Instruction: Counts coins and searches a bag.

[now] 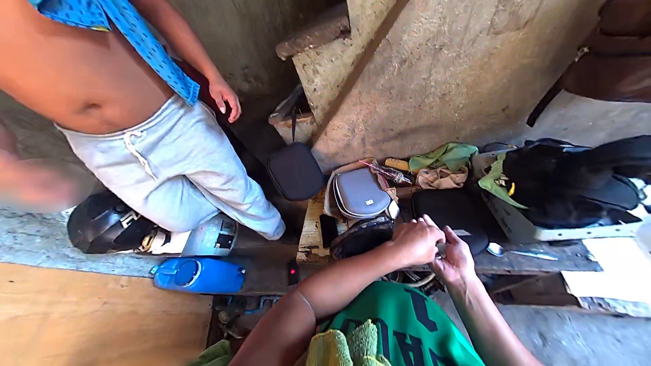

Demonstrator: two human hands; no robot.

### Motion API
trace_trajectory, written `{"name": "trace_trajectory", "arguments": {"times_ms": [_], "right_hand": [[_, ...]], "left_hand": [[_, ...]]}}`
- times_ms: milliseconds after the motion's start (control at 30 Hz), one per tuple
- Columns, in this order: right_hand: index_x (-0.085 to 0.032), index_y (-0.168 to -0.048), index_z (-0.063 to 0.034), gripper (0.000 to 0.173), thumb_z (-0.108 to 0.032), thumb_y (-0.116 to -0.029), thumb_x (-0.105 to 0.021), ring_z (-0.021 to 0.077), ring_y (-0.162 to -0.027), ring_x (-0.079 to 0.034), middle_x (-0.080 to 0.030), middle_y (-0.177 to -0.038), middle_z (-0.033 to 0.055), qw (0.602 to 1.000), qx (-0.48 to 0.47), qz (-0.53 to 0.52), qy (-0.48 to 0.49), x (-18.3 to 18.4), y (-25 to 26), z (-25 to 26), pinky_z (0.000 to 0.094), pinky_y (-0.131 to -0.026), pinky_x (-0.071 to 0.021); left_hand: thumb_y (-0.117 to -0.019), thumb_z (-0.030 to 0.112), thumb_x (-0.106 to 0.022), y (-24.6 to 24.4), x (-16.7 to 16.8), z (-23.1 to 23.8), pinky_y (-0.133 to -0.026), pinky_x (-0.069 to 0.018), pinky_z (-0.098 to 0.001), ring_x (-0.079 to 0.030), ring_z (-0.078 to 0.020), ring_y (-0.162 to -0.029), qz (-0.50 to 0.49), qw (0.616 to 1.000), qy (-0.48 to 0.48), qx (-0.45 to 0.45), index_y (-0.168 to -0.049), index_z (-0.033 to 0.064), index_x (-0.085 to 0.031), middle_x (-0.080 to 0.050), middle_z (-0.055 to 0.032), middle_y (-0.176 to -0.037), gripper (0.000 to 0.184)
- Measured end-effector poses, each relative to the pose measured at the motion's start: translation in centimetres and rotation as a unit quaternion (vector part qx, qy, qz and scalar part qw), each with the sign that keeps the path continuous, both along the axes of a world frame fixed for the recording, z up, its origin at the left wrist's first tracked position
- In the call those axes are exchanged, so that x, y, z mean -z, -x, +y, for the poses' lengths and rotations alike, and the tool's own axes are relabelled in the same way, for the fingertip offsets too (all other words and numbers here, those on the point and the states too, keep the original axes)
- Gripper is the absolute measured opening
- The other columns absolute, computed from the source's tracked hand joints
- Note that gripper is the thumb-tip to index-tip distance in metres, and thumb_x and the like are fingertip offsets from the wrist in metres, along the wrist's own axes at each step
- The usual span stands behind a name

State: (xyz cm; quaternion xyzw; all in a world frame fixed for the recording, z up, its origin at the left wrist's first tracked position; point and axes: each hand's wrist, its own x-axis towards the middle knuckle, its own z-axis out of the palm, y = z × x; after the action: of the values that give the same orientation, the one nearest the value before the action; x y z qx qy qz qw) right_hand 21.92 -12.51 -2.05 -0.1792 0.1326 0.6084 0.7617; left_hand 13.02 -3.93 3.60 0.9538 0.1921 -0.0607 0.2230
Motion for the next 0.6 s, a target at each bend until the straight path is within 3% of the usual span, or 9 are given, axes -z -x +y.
{"name": "trace_trajectory", "arguments": {"times_ms": [267,400,500,600], "right_hand": [[-0.060,-0.133,-0.0035,0.069,-0.054,-0.1071,-0.020,0.0226,-0.103,-0.072,-0.072,-0.115,0.0140,1.000,0.005,0.007,-0.006,-0.1,-0.6,0.0,0.0407,-0.085,-0.0603],[-0.059,-0.134,-0.0058,0.064,-0.052,-0.1076,-0.023,0.0224,-0.107,-0.071,-0.071,-0.118,0.0128,1.000,0.007,0.014,0.014,-0.3,-0.6,-0.1,0.0432,-0.090,-0.0592],[-0.062,-0.129,-0.0048,0.063,-0.051,-0.1071,-0.025,0.0223,-0.103,-0.070,-0.071,-0.114,0.0126,0.999,0.004,0.027,0.017,0.1,-0.4,-0.2,0.0428,-0.087,-0.0594],[-0.060,-0.133,-0.0059,0.063,-0.051,-0.1072,-0.024,0.0217,-0.104,-0.071,-0.071,-0.116,0.0124,1.000,-0.001,0.022,0.013,0.1,-0.5,-0.3,0.0404,-0.086,-0.0603]], "left_hand": [[-0.0984,0.025,-0.060,0.0,-1.0,-0.7,-0.087,-0.0556,-0.0572,-0.069,-0.0315,-0.105,-0.012,1.000,0.002,-0.015,-0.111,0.0131,-0.072,-0.073,-0.0114,-0.107,0.021],[-0.0953,0.021,-0.063,-0.1,-1.3,-0.6,-0.084,-0.0567,-0.0548,-0.069,-0.0301,-0.105,0.010,1.000,-0.009,0.003,-0.113,0.0154,-0.072,-0.073,-0.0096,-0.106,0.021],[-0.0932,0.019,-0.067,0.2,-1.4,-0.7,-0.081,-0.0565,-0.0530,-0.068,-0.0292,-0.101,0.011,1.000,-0.011,0.009,-0.110,0.0164,-0.072,-0.072,-0.0082,-0.104,0.018],[-0.0919,0.016,-0.068,0.4,-1.7,-1.0,-0.078,-0.0568,-0.0531,-0.068,-0.0297,-0.099,0.005,1.000,-0.007,-0.004,-0.108,0.0159,-0.072,-0.072,-0.0087,-0.101,0.017]]}}
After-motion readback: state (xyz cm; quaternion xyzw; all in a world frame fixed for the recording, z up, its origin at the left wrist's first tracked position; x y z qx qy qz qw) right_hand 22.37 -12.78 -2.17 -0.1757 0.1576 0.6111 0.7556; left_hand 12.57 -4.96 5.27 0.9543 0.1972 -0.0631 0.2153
